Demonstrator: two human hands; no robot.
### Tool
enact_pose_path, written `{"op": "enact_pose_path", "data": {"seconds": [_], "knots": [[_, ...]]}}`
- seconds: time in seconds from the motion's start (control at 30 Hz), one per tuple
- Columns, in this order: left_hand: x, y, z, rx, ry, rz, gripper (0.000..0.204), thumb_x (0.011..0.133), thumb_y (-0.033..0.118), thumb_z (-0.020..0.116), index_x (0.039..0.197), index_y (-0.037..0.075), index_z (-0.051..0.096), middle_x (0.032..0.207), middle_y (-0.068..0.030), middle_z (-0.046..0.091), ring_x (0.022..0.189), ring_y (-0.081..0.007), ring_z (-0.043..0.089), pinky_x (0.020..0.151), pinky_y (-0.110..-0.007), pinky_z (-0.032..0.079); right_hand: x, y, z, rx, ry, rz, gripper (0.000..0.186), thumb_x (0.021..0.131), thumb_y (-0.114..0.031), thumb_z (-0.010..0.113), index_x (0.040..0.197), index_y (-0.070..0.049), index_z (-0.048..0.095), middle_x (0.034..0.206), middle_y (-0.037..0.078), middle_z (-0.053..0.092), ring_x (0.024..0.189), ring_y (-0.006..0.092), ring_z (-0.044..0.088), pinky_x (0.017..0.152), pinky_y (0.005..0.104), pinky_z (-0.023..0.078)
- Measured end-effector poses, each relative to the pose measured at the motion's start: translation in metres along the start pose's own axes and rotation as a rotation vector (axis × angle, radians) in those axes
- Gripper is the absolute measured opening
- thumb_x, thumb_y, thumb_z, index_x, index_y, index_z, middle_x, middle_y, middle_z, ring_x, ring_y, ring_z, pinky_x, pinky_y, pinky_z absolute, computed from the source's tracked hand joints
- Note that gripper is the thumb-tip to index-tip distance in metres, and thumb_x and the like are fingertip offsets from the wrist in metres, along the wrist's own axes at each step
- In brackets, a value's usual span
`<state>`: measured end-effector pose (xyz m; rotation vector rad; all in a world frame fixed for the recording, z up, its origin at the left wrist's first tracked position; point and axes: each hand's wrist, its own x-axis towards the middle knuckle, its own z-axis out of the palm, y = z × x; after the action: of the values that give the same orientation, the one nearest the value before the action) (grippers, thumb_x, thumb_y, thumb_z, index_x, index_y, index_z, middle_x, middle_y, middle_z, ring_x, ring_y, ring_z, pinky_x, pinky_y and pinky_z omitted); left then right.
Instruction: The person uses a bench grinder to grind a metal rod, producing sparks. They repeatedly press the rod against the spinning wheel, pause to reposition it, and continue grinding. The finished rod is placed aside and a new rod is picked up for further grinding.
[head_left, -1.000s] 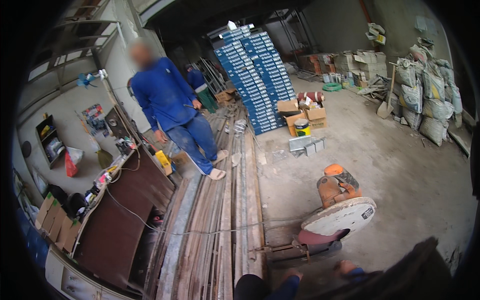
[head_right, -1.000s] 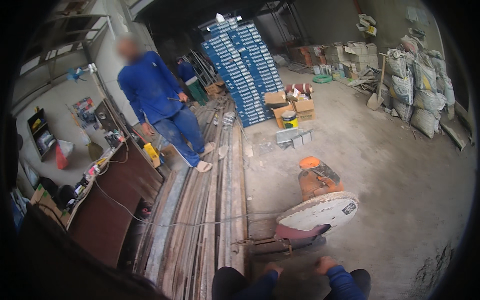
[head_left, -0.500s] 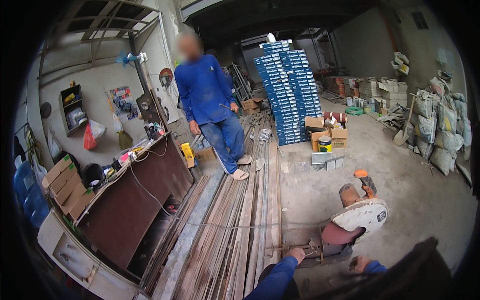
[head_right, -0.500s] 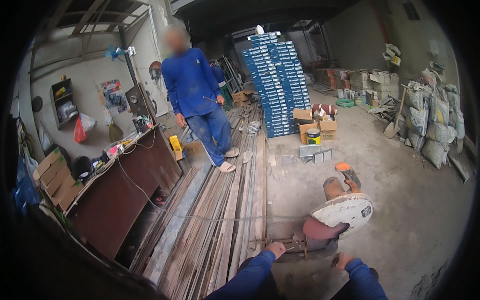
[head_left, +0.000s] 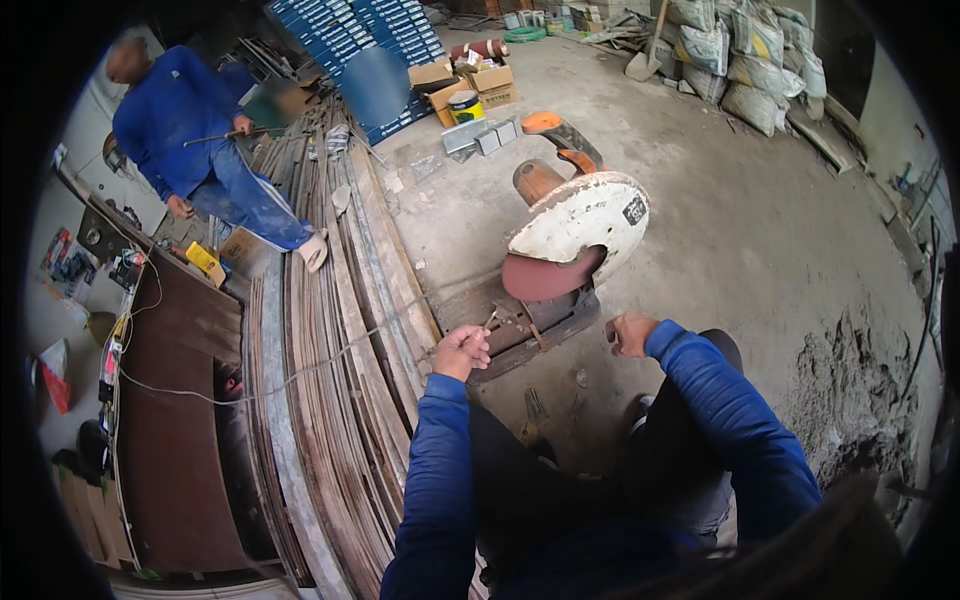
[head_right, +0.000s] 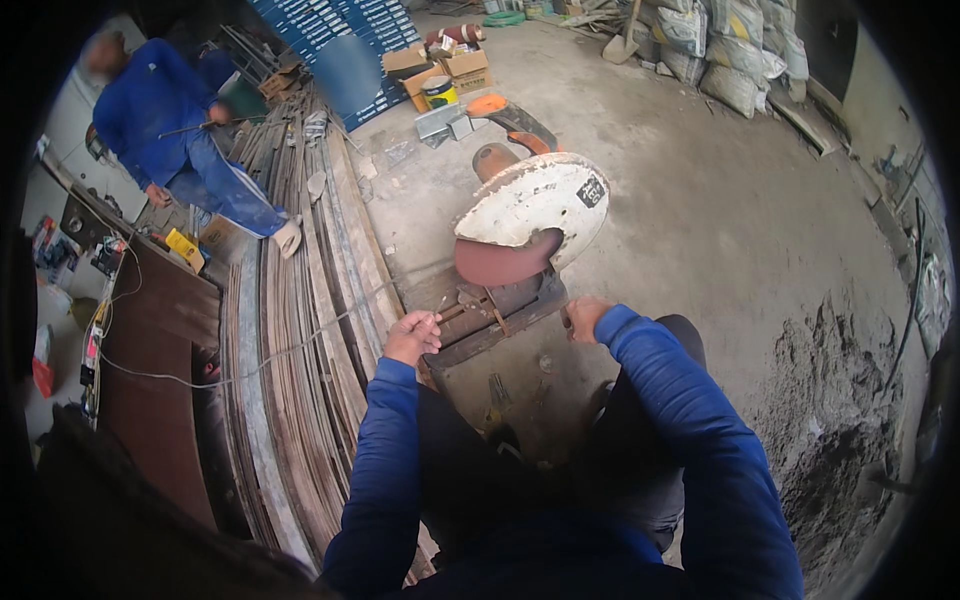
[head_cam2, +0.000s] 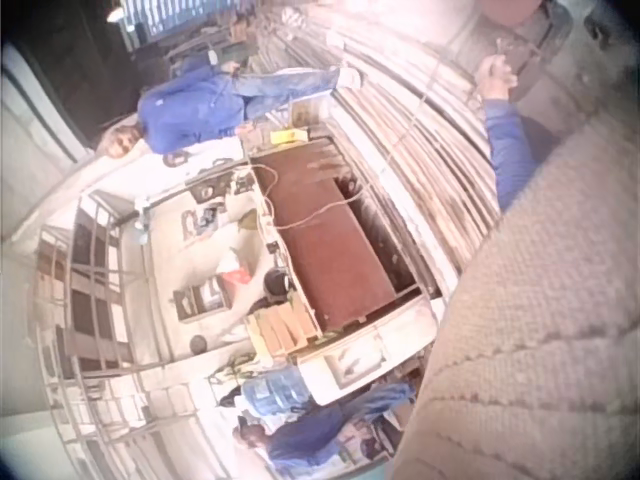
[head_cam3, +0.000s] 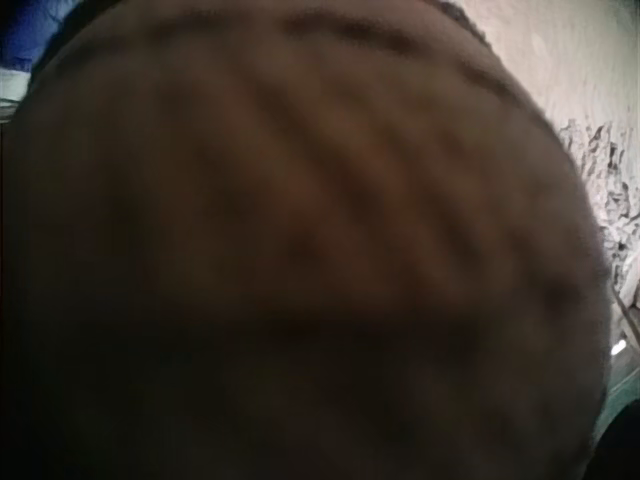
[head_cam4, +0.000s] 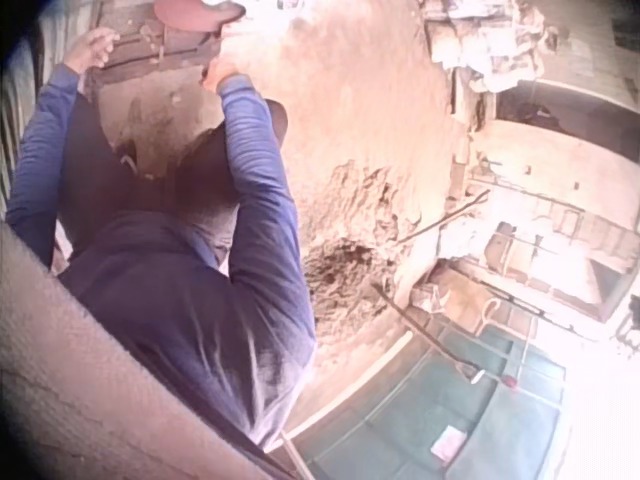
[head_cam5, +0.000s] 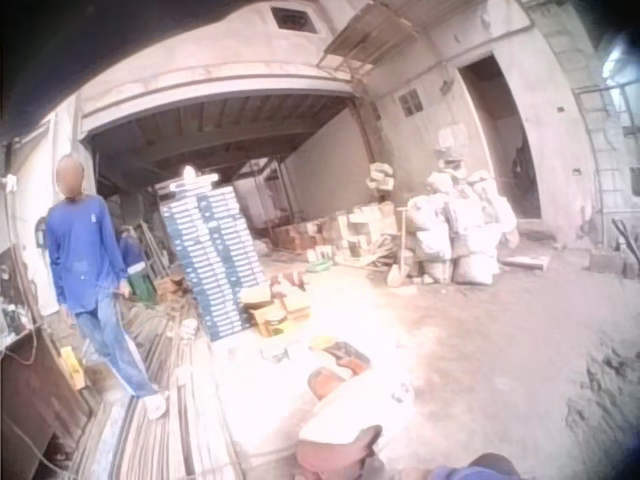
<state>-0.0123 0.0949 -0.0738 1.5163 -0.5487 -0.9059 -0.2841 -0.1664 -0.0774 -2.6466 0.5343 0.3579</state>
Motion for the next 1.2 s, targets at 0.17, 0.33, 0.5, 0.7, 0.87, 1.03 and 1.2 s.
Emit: {"op": "enact_pose_path", "data": {"seconds": [0.17, 0.33, 0.5, 0.7, 0.87, 1.03, 1.2], "knots": [[0.011, -0.020, 0.000, 0.152, 0.039, 0.067, 0.019, 0.097, 0.017, 0.059, 0.106, 0.002, 0.065, 0.082, -0.0043, 0.063, 0.063, -0.0135, 0.061, 0.058, -0.027, 0.053, 0.016, 0.009, 0.008, 0.104, 0.141, -0.031, 0.032, 0.071, -0.024, 0.071, 0.096, -0.004, 0.069, 0.093, 0.020, 0.069, 0.094, 0.0376, 0.066, 0.082, 0.0465, 0.052], [0.050, -0.044, 0.013, -0.344, -0.206, -0.078, 0.017, 0.086, 0.016, 0.061, 0.097, 0.004, 0.062, 0.073, -0.0096, 0.062, 0.061, -0.0213, 0.060, 0.056, -0.036, 0.051, 0.025, 0.020, 0.011, 0.114, 0.225, -0.145, 0.035, 0.067, -0.026, 0.079, 0.091, -0.003, 0.069, 0.084, 0.019, 0.067, 0.081, 0.0356, 0.065, 0.076, 0.0439, 0.053], [0.068, -0.050, 0.028, 0.397, 0.216, 0.083, 0.014, 0.085, 0.015, 0.066, 0.083, 0.004, 0.058, 0.053, -0.0095, 0.054, 0.040, -0.0247, 0.053, 0.039, -0.044, 0.040, 0.043, 0.042, 0.026, 0.221, 0.128, -0.274, 0.022, 0.062, -0.002, 0.072, 0.081, 0.003, 0.062, 0.063, 0.013, 0.060, 0.055, 0.0233, 0.060, 0.053, 0.0365, 0.049], [0.082, -0.082, 0.027, 0.277, 0.379, 0.215, 0.016, 0.093, 0.015, 0.060, 0.087, 0.000, 0.058, 0.058, -0.0161, 0.060, 0.043, -0.0301, 0.060, 0.037, -0.045, 0.044, 0.051, 0.032, 0.036, 0.448, -0.111, -0.165, 0.022, 0.065, 0.006, 0.066, 0.086, 0.002, 0.060, 0.059, 0.009, 0.054, 0.044, 0.0163, 0.054, 0.041, 0.0297, 0.043], [0.099, -0.091, 0.017, -0.098, 0.021, -0.039, 0.023, 0.094, 0.021, 0.060, 0.085, -0.001, 0.062, 0.065, -0.0208, 0.064, 0.047, -0.0355, 0.062, 0.040, -0.049, 0.048, 0.051, 0.029, 0.031, 0.292, -0.115, -0.159, 0.025, 0.064, 0.001, 0.071, 0.087, 0.002, 0.063, 0.064, 0.015, 0.062, 0.051, 0.0214, 0.062, 0.047, 0.0334, 0.049], [0.050, -0.034, 0.046, 0.856, 0.427, 0.183, 0.027, 0.088, 0.028, 0.064, 0.079, 0.003, 0.068, 0.082, -0.0214, 0.069, 0.078, -0.0386, 0.068, 0.069, -0.048, 0.054, 0.055, 0.029, 0.032, 0.229, -0.020, -0.245, 0.031, 0.061, -0.010, 0.077, 0.089, 0.000, 0.066, 0.071, 0.017, 0.066, 0.068, 0.0283, 0.067, 0.064, 0.0384, 0.053], [0.015, -0.001, 0.049, 1.319, 0.172, 0.688, 0.023, 0.077, 0.012, 0.057, 0.092, 0.018, 0.074, 0.095, -0.0076, 0.069, 0.090, -0.0272, 0.065, 0.075, -0.042, 0.054, 0.048, 0.044, 0.037, -0.044, -0.009, -0.222, 0.029, 0.065, -0.025, 0.071, 0.082, -0.002, 0.070, 0.077, 0.020, 0.069, 0.074, 0.0388, 0.067, 0.070, 0.0467, 0.053]]}}
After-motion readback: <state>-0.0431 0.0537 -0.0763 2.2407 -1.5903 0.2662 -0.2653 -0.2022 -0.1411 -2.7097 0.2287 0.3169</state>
